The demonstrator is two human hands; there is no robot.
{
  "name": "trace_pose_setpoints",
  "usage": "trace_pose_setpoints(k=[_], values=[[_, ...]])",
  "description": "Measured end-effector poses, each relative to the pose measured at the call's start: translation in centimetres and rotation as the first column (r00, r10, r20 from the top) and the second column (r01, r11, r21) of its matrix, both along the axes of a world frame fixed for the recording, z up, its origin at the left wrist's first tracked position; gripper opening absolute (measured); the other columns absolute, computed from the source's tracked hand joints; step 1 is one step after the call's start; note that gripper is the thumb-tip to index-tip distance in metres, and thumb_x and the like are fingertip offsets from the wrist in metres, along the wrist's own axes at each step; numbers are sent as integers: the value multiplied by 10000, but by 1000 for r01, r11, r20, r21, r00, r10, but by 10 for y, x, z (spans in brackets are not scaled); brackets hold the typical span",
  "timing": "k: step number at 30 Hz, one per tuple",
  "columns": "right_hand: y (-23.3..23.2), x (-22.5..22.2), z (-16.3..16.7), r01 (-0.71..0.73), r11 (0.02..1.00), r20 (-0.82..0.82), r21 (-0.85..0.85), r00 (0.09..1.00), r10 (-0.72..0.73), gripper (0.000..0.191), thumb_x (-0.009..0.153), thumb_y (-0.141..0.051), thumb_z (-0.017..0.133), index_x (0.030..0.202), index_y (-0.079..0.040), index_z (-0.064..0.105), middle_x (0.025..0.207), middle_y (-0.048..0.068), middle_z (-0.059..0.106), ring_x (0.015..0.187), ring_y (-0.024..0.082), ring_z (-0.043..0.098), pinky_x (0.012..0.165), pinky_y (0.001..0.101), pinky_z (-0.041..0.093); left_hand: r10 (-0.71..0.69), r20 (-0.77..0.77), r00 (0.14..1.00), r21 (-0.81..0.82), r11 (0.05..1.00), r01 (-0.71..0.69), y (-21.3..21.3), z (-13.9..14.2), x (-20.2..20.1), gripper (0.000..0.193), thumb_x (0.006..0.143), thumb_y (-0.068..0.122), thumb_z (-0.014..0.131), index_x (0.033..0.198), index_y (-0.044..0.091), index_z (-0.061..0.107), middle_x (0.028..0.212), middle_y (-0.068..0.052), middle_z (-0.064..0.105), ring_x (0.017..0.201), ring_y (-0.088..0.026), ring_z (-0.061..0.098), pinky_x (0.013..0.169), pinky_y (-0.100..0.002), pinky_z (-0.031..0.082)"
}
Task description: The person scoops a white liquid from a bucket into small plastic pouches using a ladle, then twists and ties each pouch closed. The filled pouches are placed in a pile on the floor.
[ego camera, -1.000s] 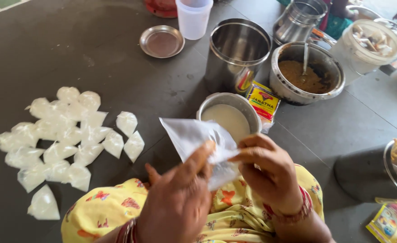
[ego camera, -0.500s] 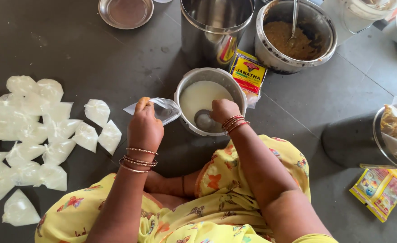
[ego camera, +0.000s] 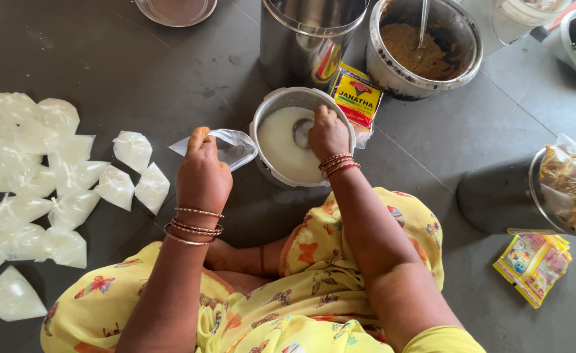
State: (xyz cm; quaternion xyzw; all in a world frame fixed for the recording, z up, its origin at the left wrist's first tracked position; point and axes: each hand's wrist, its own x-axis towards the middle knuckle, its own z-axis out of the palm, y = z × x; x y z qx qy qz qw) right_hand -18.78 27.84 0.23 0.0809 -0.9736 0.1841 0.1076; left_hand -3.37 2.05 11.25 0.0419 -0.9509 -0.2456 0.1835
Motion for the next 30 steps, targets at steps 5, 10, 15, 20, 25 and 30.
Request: trace_pose_setpoints(k=[5,10,15,20,25,30], values=[[4,-4,12,-51,989,-79,142,995,62,155,862,-86,633,1005,-67,690,1036,210,659,955,387,684,818,492,565,-34,-24,999,-22,999,34,2,5,3,371,826,-53,595,1188,-124,632,1422,-212,561,967,-381,711,825,-405,596],[-7,3,-9,-155,948,173,278,979,109,171,851,-73,615,983,-106,719,1040,210,674,893,360,717,802,454,592,-39,21,999,-26,999,39,6,7,3,375,819,-45,601,1184,-117,636,1445,-195,553,929,-372,721,799,-414,601],[-7,-4,-17,-101,930,150,352,987,50,174,922,-137,623,1072,-49,626,962,204,696,793,347,747,665,426,614,-52,50,997,2,999,51,8,8,3,374,816,-53,601,1184,-87,650,1446,-238,531,889,-392,721,761,-425,605],[5,-13,-13,27,944,84,330,995,-57,202,899,-119,632,1077,-35,584,989,209,687,828,336,750,673,401,616,-29,47,998,80,996,26,8,10,3,305,820,-71,614,1121,-34,644,1417,-239,533,931,-408,717,798,-436,604],[-11,-1,-23,-101,953,178,285,983,51,190,897,-72,606,1080,-24,616,942,224,700,804,366,743,661,424,608,-40,-28,999,103,994,42,10,11,3,330,817,-70,620,1143,-35,586,1403,-254,519,968,-434,705,830,-435,608],[-15,5,-19,78,952,603,-297,788,124,295,867,53,518,1126,4,650,853,190,689,604,302,725,519,434,585,-54,-34,998,78,995,56,11,10,5,472,816,-92,597,1284,-45,564,1425,-255,501,1014,-432,694,844,-438,606]])
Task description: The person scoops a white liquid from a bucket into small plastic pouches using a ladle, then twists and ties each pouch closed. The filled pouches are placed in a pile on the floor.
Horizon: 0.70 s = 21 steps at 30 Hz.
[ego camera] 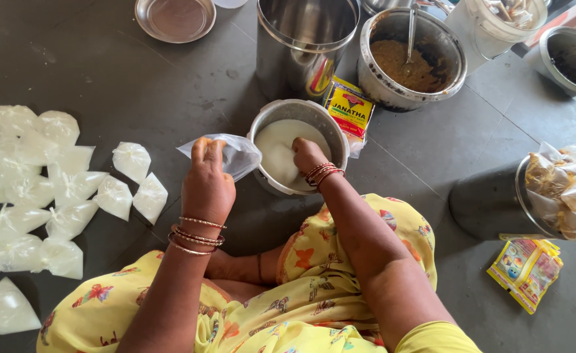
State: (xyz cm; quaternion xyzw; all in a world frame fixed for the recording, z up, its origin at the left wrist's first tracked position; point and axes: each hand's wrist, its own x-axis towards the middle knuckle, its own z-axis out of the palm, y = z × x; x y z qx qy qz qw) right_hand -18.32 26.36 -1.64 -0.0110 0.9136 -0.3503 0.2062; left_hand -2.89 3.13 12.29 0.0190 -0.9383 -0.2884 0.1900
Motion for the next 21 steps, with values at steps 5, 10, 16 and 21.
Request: trace_pose_setpoints(k=[5,10,16,21], values=[[7,-6,21,100,924,166,-368,985,-40,335,833,80,628,1166,43,629,735,174,662,533,222,680,466,374,589,8,-60,998,-71,997,-12,-1,-5,-3,533,813,-91,578,1342,-110,515,1511,-293,414,1130,-433,664,895,-422,599],[13,-11,37,208,857,155,-471,976,-152,326,841,62,598,1162,36,650,733,131,674,530,197,688,484,348,616,11,-31,999,-122,992,-14,0,-6,-13,564,800,-93,564,1356,-170,506,1576,-288,356,1122,-414,675,890,-403,591],[36,-16,56,251,780,68,-573,963,-260,266,831,43,604,1088,85,661,731,135,671,502,204,677,459,342,589,3,142,990,-217,976,28,27,-4,-51,495,822,-61,622,1300,-158,542,1539,-260,402,958,-384,721,826,-398,600],[53,-14,78,279,654,88,-704,947,-310,255,817,44,605,1054,101,680,746,127,682,504,189,670,448,335,602,39,255,966,-296,954,39,63,1,-103,367,867,-38,634,1227,-99,593,1480,-211,471,1000,-366,710,868,-401,591]])
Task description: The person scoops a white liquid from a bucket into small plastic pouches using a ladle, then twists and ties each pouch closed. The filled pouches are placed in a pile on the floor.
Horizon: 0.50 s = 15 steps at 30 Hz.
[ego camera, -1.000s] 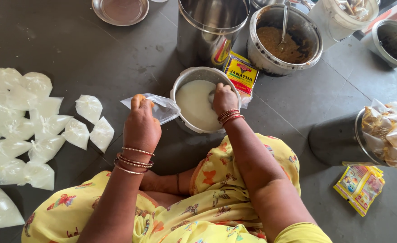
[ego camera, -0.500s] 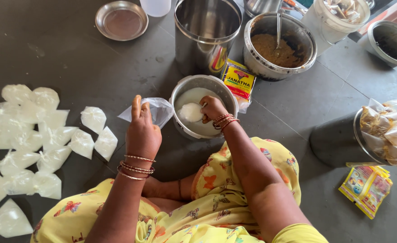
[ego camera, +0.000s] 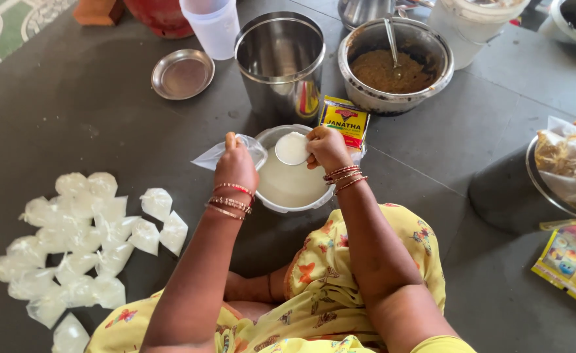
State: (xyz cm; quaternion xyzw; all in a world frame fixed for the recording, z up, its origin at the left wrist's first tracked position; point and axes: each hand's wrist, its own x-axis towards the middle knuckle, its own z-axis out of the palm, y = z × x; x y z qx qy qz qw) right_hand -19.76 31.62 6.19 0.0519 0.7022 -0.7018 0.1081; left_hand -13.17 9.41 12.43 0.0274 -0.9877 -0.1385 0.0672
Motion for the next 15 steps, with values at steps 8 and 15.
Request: trace_pose_setpoints(k=[8,15], values=[[22,18,50,77,991,-34,105,997,-74,247,836,7,580,1035,55,718,726,143,707,497,183,679,449,323,580,-109,-14,994,69,992,110,63,-8,-24,426,854,-48,610,1277,-66,561,1461,-182,496,1043,-392,677,869,-431,567],[22,29,53,483,679,-732,553,670,120,94,755,-99,724,792,-34,667,802,186,701,765,358,695,684,439,568,-311,-213,926,271,892,362,85,-37,-10,681,729,8,707,1383,-74,539,1462,-213,506,1257,-365,579,985,-409,540]])
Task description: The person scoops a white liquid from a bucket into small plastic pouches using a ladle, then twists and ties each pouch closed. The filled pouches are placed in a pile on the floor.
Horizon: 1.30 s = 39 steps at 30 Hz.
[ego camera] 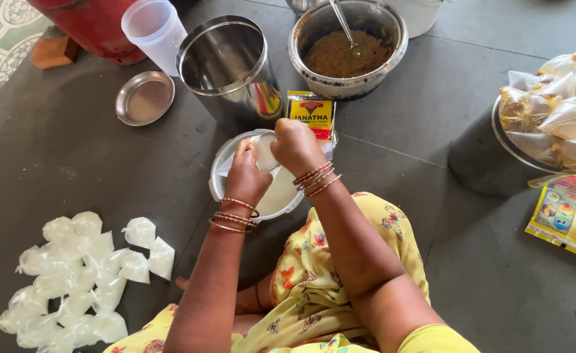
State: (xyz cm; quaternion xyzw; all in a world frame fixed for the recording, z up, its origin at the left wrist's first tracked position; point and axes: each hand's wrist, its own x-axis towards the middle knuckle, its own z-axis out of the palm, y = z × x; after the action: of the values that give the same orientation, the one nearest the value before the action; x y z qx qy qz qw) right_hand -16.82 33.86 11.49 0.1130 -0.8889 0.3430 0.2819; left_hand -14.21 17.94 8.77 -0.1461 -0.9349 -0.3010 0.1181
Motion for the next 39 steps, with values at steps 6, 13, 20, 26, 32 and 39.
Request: trace_pose_setpoints(k=[6,13,20,26,32,39], values=[[-29,31,27,-25,974,49,226,999,15,126,822,-55,682,910,-62,593,918,145,637,757,313,696,661,403,569,7,116,993,206,978,-31,-8,14,6,756,749,65,782,1429,-76,484,1483,-188,502,1237,-276,619,818,-308,621],[-43,44,49,-65,989,-102,130,992,79,160,806,-63,695,926,-64,590,909,129,634,743,301,689,634,402,554,40,489,871,453,842,-293,-33,53,23,725,763,40,680,1482,-1,588,1206,-236,720,749,-219,685,555,-301,557],[-14,12,28,75,885,337,-459,937,95,75,846,-66,642,878,-17,596,812,189,680,695,335,695,623,421,563,184,106,977,262,943,-206,-69,60,40,651,726,40,674,1349,-103,547,1432,-182,558,935,-249,714,695,-318,605],[-33,-20,-53,92,996,453,-20,888,-73,94,835,-64,653,903,1,651,871,235,698,740,362,722,646,446,584,281,92,955,205,934,-294,-107,78,70,659,756,32,620,1394,-97,515,1490,-213,521,1031,-344,681,868,-369,563],[-74,-20,-108,-103,806,289,582,954,-86,133,860,-73,653,910,30,720,962,235,700,872,373,731,690,429,608,293,-25,956,155,946,-285,-123,86,81,644,771,15,623,1391,-123,516,1499,-250,506,1312,-385,574,1063,-380,492],[-64,-21,-89,8,997,835,-81,547,63,183,901,3,580,957,82,735,785,231,738,676,295,750,611,426,591,309,-17,951,69,949,-307,-125,76,89,636,766,17,638,1380,-116,535,1506,-231,504,1304,-387,566,1057,-395,489]])
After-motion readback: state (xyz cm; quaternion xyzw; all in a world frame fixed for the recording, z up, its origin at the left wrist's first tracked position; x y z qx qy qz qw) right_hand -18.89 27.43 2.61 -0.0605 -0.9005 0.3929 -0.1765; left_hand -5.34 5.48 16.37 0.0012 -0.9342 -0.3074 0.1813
